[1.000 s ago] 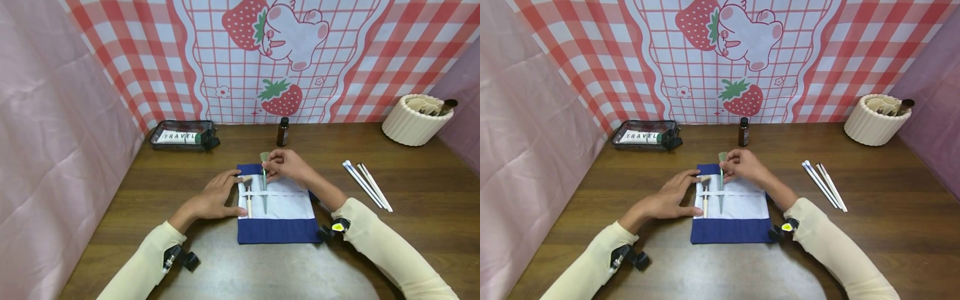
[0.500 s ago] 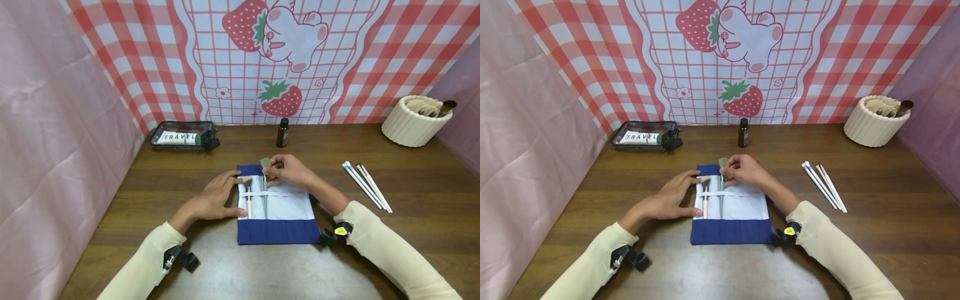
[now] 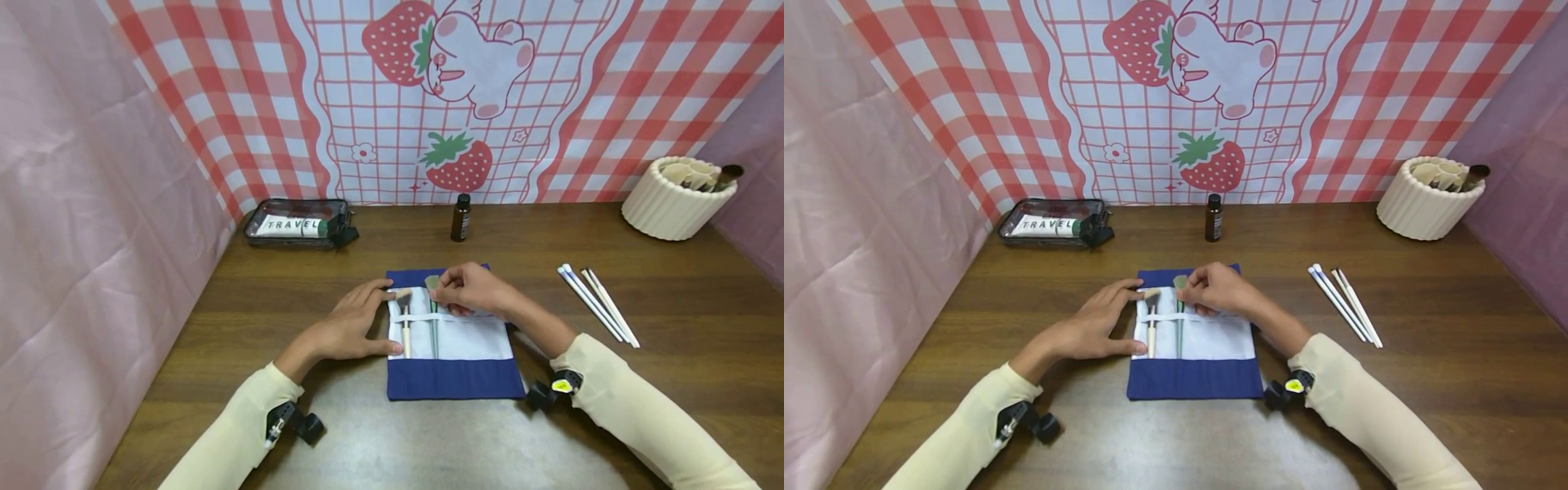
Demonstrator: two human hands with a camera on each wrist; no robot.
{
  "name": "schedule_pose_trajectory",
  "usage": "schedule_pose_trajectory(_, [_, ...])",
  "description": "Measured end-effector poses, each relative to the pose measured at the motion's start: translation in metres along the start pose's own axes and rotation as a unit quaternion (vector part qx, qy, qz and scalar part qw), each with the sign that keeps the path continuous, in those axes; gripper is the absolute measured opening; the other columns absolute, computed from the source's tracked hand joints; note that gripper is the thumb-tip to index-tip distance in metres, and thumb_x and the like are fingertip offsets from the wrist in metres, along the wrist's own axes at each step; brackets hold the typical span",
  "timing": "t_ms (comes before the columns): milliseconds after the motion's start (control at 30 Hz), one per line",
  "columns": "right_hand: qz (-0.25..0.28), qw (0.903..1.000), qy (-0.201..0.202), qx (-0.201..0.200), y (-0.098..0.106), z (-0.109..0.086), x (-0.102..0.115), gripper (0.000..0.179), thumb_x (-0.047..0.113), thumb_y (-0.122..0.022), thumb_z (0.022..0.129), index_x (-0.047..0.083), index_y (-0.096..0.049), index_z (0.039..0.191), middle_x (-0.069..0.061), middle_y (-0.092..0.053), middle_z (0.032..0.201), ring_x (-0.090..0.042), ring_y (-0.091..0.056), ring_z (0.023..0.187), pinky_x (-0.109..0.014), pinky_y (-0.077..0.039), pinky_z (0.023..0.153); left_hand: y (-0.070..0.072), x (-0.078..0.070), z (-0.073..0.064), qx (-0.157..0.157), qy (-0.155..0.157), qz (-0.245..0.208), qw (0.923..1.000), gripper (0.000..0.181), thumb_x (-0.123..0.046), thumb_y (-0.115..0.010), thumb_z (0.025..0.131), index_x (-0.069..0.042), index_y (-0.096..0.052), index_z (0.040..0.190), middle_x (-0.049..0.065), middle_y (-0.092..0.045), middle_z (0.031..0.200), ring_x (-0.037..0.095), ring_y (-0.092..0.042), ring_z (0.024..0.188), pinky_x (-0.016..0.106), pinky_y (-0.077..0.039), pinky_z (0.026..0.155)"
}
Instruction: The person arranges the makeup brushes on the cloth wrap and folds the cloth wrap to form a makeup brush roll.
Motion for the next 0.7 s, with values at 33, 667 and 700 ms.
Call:
schedule_pose_trajectory(33, [-0.007, 1.0, -0.004, 0.001, 0.0, 0.0, 0.0, 0.026, 0.031, -0.069, 0.097, 0.004, -0.069, 0.097, -0.01, -0.062, 0.072, -0.018, -0.052, 0.059, -0.03, -0.042, 0.054, 0.0, 0.0, 0.0, 0.0, 0.0, 0.0, 1.0, 0.092, -0.061, -0.069, 0.087, -0.009, -0.033, 0.154, 0.01, -0.016, 0.164, 0.03, -0.016, 0.15, 0.054, -0.018, 0.118])
schedule_pose_trajectory(667, [-0.114, 0.9932, 0.026, -0.003, 0.012, -0.013, 0.012, 0.027, 0.029, -0.063, 0.101, 0.006, -0.072, 0.111, -0.007, -0.068, 0.083, -0.02, -0.063, 0.069, -0.034, -0.053, 0.061, 0.001, -0.002, -0.001, 0.0, -0.002, 0.0, 1.0, 0.092, -0.061, -0.069, 0.088, -0.008, -0.033, 0.154, 0.011, -0.016, 0.164, 0.03, -0.016, 0.15, 0.054, -0.018, 0.118])
schedule_pose_trajectory(700, [-0.109, 0.9935, 0.03, -0.013, 0.016, -0.015, 0.013, 0.027, 0.028, -0.062, 0.101, 0.005, -0.072, 0.112, -0.008, -0.068, 0.084, -0.021, -0.064, 0.071, -0.035, -0.055, 0.062, 0.001, -0.002, -0.001, 0.0, -0.002, -0.001, 1.0, 0.092, -0.06, -0.069, 0.088, -0.008, -0.033, 0.154, 0.011, -0.016, 0.164, 0.03, -0.016, 0.15, 0.054, -0.018, 0.118])
Point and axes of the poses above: each hand's wrist, its own z-axis towards the middle knuckle, its own y-axis out of the back of the hand, x = y × z, the point moved 2 cm from there along z, towards the middle knuckle
